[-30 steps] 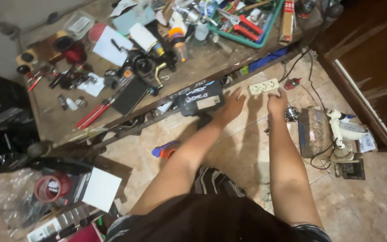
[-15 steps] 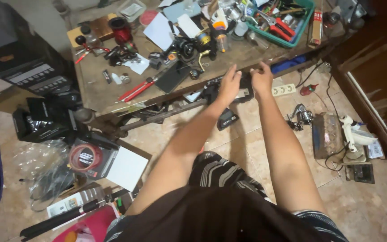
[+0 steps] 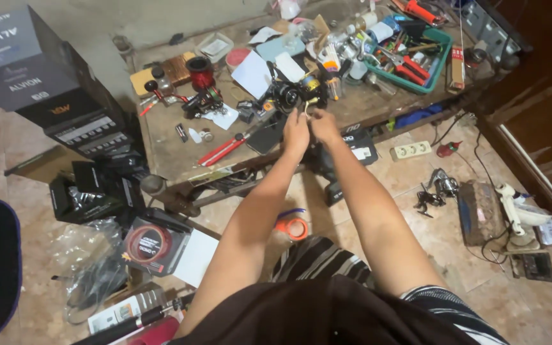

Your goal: The recorder is assembling and maintaining several fishing reels and related electronic or mechanical parts on a workbench.

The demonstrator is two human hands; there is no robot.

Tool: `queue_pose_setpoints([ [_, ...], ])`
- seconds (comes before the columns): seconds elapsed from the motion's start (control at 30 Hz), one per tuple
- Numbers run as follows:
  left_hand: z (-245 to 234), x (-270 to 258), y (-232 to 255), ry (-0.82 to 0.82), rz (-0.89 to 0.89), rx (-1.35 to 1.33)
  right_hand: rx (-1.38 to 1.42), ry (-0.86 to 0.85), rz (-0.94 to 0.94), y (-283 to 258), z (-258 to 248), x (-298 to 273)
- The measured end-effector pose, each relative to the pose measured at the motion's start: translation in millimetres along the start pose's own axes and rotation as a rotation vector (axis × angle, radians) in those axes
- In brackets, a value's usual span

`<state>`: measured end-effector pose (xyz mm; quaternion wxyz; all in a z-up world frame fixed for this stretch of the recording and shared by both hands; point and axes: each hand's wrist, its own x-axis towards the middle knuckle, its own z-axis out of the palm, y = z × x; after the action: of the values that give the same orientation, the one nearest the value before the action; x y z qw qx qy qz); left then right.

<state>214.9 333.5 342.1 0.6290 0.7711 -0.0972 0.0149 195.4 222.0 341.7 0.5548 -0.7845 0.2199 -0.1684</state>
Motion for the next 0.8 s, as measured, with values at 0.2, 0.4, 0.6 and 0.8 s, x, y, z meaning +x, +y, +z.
queue_pose_setpoints([
  [0.2, -9.8, 0.4, -3.3, -0.051, -0.095, -0.057, 0.171, -0.055, 0.120, -19.9, 14.7, 0.1],
  [0.4, -6.5, 1.3, -3.1, -0.128, -0.060, -0.010, 0.252, 0.068, 0.234, 18.9, 10.4, 31.4],
  [0.6, 11.1, -4.2, -4.8, -0.116, -0.049, -0.063, 0.303, 0.084, 0.172, 0.4, -19.3, 12.9],
  [0.8, 7.8, -17.6, 32.0, -0.175, -0.173, -0.021, 0.442, 0.028, 0.184, 9.2, -34.1, 6.3],
])
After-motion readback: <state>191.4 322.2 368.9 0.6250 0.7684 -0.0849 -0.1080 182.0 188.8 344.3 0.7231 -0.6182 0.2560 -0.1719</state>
